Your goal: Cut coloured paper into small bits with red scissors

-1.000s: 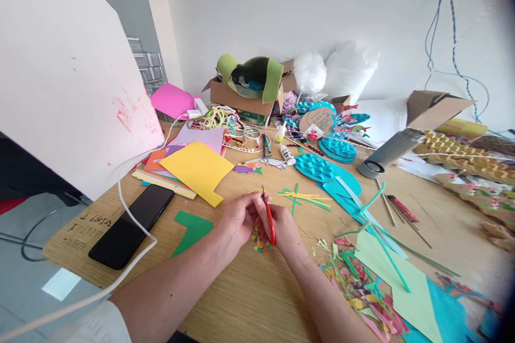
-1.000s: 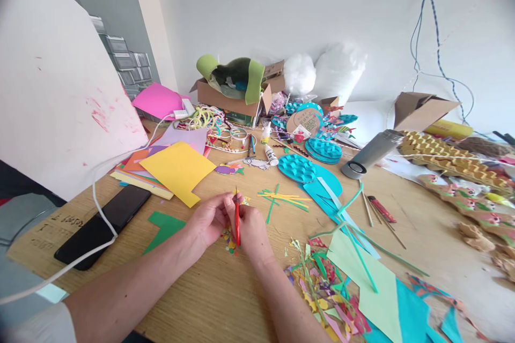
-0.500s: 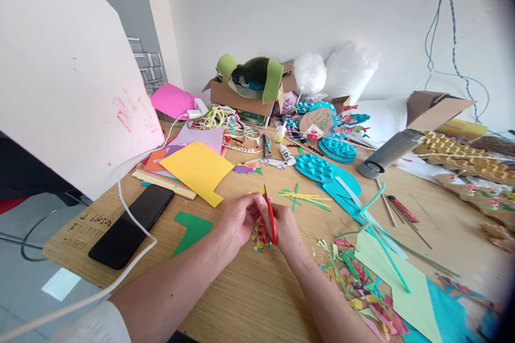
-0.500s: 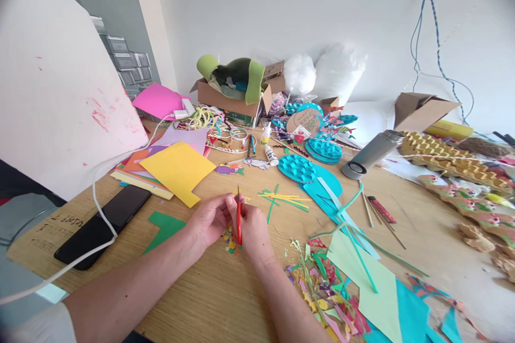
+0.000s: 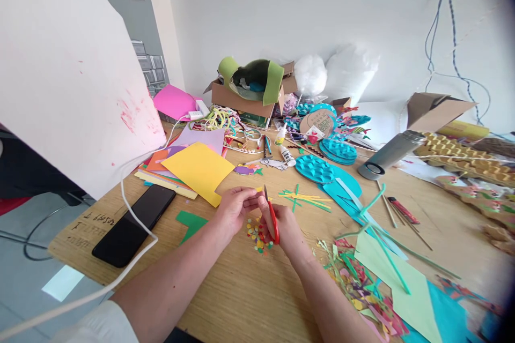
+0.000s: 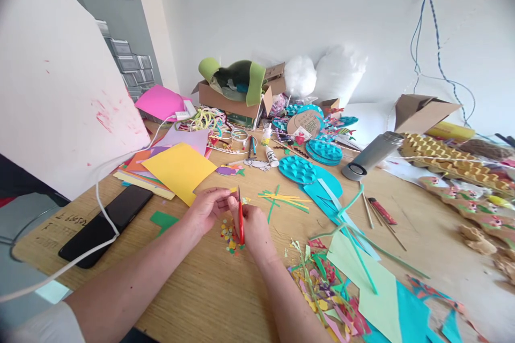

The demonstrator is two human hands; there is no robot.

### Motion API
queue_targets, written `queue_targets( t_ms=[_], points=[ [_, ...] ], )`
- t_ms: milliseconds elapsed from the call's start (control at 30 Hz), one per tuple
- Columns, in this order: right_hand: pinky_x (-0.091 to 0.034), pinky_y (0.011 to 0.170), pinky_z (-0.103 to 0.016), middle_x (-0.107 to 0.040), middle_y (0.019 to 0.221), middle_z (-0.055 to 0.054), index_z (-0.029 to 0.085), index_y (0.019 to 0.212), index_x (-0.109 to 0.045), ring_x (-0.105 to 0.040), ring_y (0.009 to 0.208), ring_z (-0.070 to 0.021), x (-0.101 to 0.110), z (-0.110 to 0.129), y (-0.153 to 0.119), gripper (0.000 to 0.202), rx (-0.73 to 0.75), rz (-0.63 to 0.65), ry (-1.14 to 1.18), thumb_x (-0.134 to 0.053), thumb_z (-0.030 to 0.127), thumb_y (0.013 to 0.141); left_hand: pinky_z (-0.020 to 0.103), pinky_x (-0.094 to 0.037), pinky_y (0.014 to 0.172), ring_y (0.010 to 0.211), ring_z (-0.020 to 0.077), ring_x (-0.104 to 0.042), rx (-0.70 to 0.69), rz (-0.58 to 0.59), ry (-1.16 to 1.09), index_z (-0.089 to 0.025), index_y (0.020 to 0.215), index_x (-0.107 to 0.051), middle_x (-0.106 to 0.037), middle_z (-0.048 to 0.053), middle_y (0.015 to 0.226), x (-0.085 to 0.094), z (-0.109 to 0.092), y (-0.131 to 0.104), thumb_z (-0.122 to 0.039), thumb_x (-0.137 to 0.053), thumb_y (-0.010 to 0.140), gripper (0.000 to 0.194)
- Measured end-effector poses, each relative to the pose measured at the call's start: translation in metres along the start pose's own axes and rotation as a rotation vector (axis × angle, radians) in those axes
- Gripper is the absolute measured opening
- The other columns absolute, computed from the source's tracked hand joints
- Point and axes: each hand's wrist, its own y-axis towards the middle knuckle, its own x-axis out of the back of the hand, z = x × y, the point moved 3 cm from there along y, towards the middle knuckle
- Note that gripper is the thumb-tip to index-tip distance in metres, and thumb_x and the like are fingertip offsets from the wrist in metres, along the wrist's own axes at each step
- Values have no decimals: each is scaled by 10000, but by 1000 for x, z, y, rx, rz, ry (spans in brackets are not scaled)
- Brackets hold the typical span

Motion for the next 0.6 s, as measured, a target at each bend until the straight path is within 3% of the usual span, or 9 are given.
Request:
queue_targets(
  t_ms=[233, 600],
  points=[
    [-344, 406, -197, -559, 412, -36, 164, 561, -522, -506, 353, -119, -2, 3, -2, 638, 26, 39, -47, -349, 715, 834, 307, -507, 664, 671, 215, -681, 39, 81, 176, -126, 616, -630, -717, 107, 705, 5, -16, 6, -159, -727, 537, 130],
    [-305, 404, -201, -544, 434, -35, 159, 529, -526, -478, 377, -110, 1, 14, -6, 635, 52, 15, -132, -380, 694, 837, 278, -490, 606, 616, 187, -660, 31, 134, 232, -136, 573, -596, -708, 95, 664, 3, -19, 6, -169, -704, 509, 130]
  ],
)
